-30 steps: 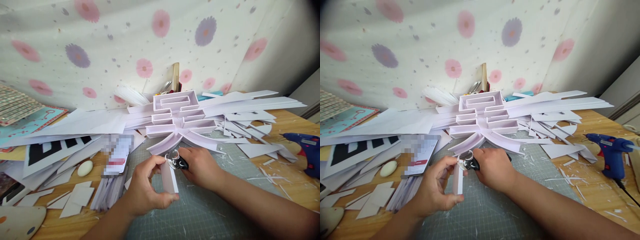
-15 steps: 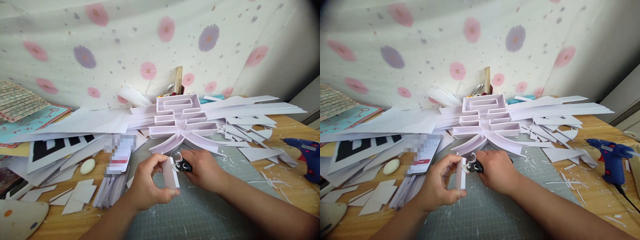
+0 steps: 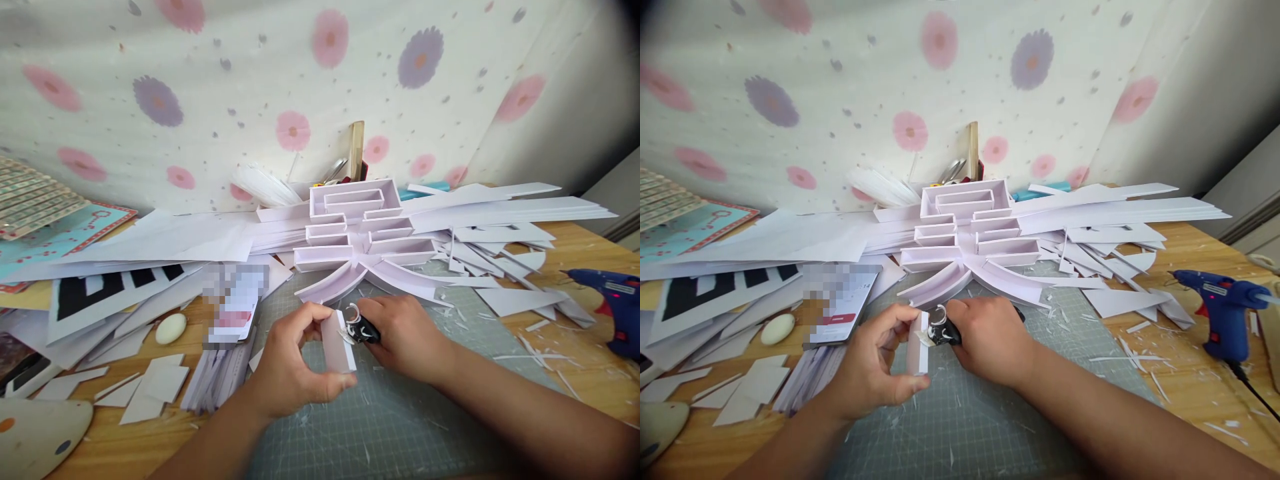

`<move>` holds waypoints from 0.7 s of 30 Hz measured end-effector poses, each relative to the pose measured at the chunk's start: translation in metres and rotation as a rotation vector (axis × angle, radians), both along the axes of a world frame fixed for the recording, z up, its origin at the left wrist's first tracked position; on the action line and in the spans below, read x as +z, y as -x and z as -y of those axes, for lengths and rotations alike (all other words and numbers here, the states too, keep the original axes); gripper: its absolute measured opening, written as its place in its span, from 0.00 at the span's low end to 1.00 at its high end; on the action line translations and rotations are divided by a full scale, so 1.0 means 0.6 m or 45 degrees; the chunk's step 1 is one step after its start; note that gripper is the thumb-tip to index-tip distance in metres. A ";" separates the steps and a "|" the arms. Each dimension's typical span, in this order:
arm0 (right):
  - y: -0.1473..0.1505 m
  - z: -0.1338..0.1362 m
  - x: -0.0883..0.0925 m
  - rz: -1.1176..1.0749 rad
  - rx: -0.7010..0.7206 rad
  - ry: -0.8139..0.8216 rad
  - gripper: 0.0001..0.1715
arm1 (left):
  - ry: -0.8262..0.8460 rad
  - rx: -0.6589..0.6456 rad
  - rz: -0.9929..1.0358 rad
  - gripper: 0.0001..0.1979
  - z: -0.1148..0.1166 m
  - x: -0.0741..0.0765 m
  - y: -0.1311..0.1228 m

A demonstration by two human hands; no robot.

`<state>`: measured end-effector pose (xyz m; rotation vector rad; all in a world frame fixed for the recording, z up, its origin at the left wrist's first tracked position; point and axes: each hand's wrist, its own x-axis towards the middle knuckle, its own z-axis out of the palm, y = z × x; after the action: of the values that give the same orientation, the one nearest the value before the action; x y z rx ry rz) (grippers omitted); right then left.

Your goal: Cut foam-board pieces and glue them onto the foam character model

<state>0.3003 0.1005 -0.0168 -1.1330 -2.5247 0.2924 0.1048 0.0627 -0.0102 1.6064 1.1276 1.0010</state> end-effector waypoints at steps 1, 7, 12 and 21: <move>-0.001 0.000 0.000 0.005 0.004 0.002 0.06 | -0.004 -0.001 -0.007 0.22 0.000 0.000 0.000; -0.001 0.006 0.002 -0.035 0.083 -0.001 0.06 | -0.022 0.001 -0.002 0.22 -0.004 0.002 0.002; 0.003 0.002 0.001 -0.011 0.006 0.008 0.06 | -0.025 0.014 -0.012 0.23 0.001 0.000 0.000; 0.000 -0.005 0.000 -0.077 0.008 0.028 0.04 | 0.024 0.024 -0.001 0.24 0.007 0.001 -0.006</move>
<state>0.3003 0.1036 -0.0166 -1.1078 -2.4782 0.3512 0.1084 0.0586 -0.0097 1.5839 1.1517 0.9992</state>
